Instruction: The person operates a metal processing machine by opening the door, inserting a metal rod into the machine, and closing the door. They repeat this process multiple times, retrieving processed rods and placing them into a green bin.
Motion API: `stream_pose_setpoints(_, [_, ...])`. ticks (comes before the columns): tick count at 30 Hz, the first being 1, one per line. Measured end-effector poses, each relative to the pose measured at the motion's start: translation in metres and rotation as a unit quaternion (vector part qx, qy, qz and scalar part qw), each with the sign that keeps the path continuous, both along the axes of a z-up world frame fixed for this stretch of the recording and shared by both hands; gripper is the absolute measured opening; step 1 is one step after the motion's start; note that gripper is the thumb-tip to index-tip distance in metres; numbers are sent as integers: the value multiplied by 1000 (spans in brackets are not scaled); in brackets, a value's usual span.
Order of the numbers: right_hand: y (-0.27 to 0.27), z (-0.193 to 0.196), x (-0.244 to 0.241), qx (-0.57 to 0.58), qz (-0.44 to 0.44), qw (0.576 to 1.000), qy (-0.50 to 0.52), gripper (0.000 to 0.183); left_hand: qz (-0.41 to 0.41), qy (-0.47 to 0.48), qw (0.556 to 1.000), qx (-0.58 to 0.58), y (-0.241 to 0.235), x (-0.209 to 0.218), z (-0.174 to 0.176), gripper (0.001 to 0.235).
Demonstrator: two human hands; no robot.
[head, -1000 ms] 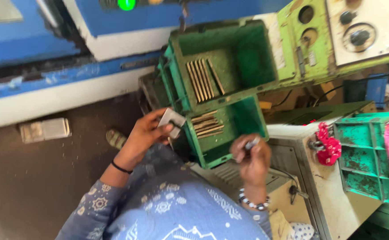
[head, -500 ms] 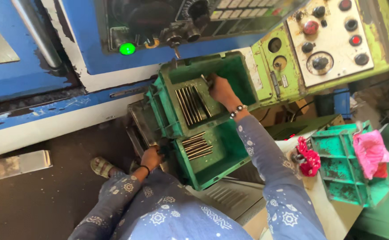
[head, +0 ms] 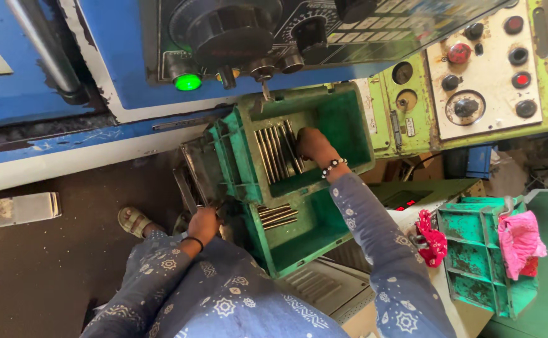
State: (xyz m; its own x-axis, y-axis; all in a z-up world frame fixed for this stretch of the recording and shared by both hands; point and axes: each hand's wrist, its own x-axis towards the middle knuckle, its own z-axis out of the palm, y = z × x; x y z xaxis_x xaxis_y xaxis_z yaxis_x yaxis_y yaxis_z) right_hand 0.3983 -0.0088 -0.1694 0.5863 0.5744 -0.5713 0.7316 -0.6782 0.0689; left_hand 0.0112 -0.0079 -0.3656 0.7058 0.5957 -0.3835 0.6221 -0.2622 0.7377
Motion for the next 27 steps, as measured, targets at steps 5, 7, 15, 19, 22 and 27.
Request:
stream_pose_setpoints(5, [6, 35, -25, 42, -117, 972, 198, 20, 8, 7, 1000, -21, 3, 3, 5, 50])
stream_pose_setpoints(7, [11, 54, -37, 42, -175, 932, 314, 22, -12, 31, 999, -15, 1, 2, 7, 38])
stream_pose_setpoints(15, [-111, 143, -49, 606, -260, 690, 300, 12, 93, -89, 992, -2, 31, -25, 17, 34])
stream_pose_setpoints(19, [-180, 90, -83, 665, -296, 674, 128, 12, 145, -117, 979, -86, 52, -55, 13, 26])
stream_pose_setpoints(22, [-206, 22, -115, 508, -123, 852, 11, 17, 145, -90, 984, -54, 49, -68, 11, 28])
stream_pose_setpoints(27, [-208, -71, -124, 289, 113, 950, -27, 23, 129, -70, 986, -80, 46, -61, 23, 25])
